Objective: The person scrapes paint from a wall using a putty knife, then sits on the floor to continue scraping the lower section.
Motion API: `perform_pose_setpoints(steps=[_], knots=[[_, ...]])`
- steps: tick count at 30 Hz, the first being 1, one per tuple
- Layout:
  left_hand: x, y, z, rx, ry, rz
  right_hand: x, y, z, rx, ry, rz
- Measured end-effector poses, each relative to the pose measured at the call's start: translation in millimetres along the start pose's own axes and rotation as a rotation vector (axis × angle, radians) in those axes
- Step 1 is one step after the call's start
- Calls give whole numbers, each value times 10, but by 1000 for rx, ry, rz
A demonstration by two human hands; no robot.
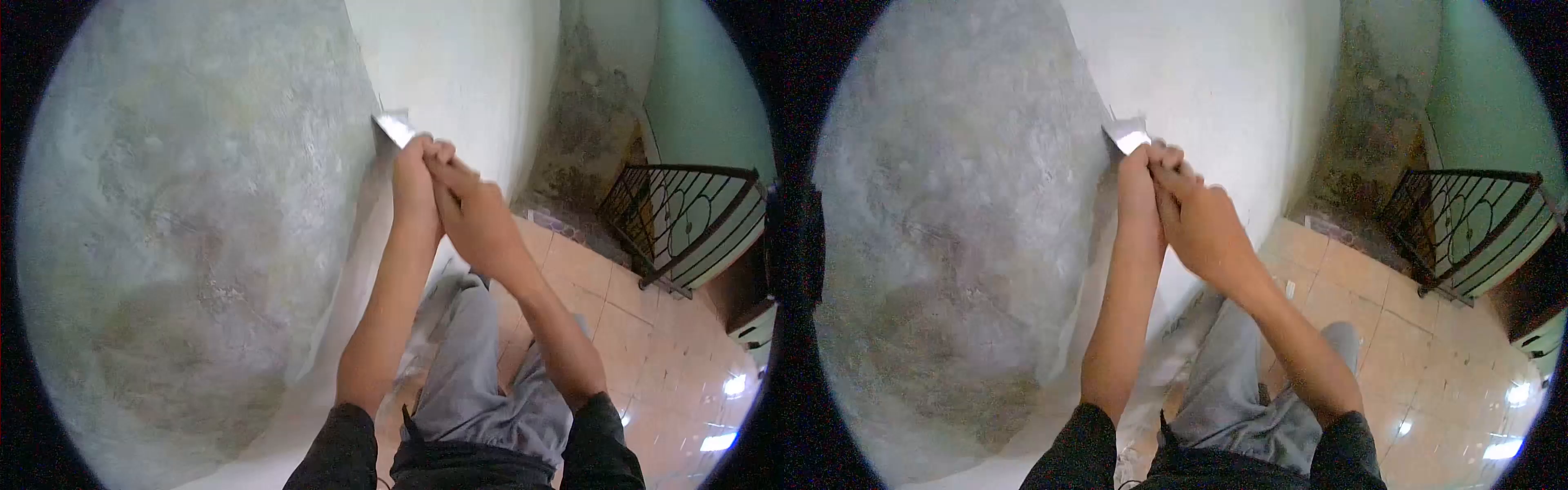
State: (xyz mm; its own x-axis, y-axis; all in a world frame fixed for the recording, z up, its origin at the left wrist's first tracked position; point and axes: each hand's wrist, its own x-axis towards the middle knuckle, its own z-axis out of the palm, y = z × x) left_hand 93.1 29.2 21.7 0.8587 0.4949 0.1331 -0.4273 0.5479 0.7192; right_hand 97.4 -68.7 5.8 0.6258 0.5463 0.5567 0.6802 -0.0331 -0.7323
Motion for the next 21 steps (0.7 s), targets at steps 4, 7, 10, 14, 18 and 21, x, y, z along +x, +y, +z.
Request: perform_pose_setpoints(steps=[4, 7, 10, 14, 18, 21], knots=[[29, 35, -11, -19, -24, -38, 56, 20, 8, 10, 11, -13], [-47, 7, 49, 12, -1, -38, 9, -51, -35, 26, -38, 96], [73, 24, -53, -47, -33, -47, 57, 25, 63, -67, 82, -126], [-77, -59, -24, -18, 49, -42, 42, 4, -17, 33, -21, 70], [147, -42, -71, 40, 23, -10, 61, 157, 93, -68, 95, -164], [-44, -31, -12, 51, -12, -53, 25, 95, 40, 30, 10, -40]])
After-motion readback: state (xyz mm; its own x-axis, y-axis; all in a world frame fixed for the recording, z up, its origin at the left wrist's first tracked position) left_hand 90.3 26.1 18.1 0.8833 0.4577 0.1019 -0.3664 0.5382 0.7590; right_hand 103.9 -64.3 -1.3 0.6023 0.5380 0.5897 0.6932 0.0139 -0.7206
